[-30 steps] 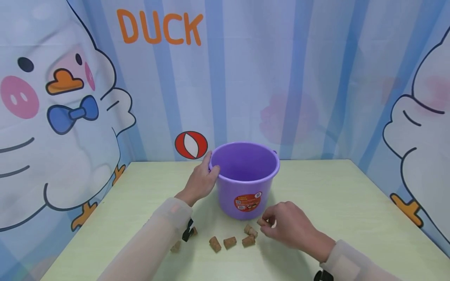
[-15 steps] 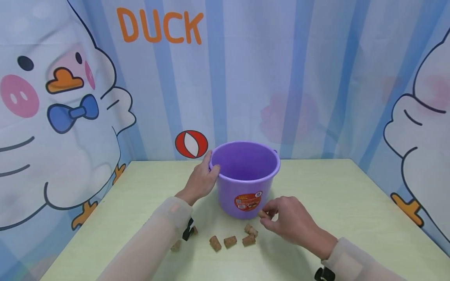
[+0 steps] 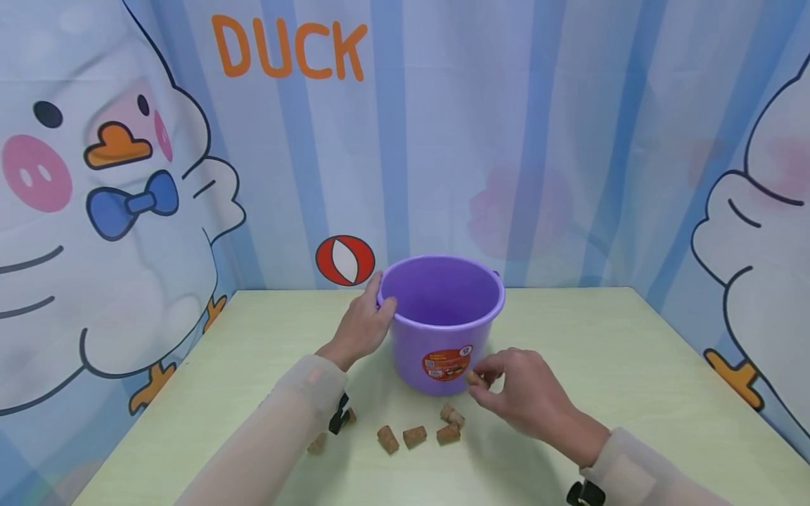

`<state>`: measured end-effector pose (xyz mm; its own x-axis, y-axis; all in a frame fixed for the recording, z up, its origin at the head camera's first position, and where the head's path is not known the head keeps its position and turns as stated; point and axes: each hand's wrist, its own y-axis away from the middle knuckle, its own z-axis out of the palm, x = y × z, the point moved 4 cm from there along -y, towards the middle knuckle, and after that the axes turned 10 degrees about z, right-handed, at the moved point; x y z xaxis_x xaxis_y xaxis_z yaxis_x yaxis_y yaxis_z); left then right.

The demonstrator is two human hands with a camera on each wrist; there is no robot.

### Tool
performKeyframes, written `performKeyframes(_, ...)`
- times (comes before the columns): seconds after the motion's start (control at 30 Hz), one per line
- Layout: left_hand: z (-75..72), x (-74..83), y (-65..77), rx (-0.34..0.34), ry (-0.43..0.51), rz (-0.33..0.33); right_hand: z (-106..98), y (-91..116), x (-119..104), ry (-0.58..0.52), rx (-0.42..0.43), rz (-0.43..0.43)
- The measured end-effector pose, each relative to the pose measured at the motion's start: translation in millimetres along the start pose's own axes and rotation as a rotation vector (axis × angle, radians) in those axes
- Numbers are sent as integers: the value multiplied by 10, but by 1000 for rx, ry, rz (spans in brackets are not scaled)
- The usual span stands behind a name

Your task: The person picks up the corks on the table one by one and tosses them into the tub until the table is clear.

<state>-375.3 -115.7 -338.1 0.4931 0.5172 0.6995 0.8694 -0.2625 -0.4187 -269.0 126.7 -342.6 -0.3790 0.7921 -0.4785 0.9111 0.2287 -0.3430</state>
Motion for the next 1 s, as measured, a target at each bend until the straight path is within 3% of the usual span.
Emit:
performKeyframes(0.6, 0, -30, -11, 12, -8, 4, -96, -26, -22, -33, 134, -64)
performKeyframes(1.0, 2, -24, -7, 11, -1, -6, -178, -44, -73, -53, 192, -54)
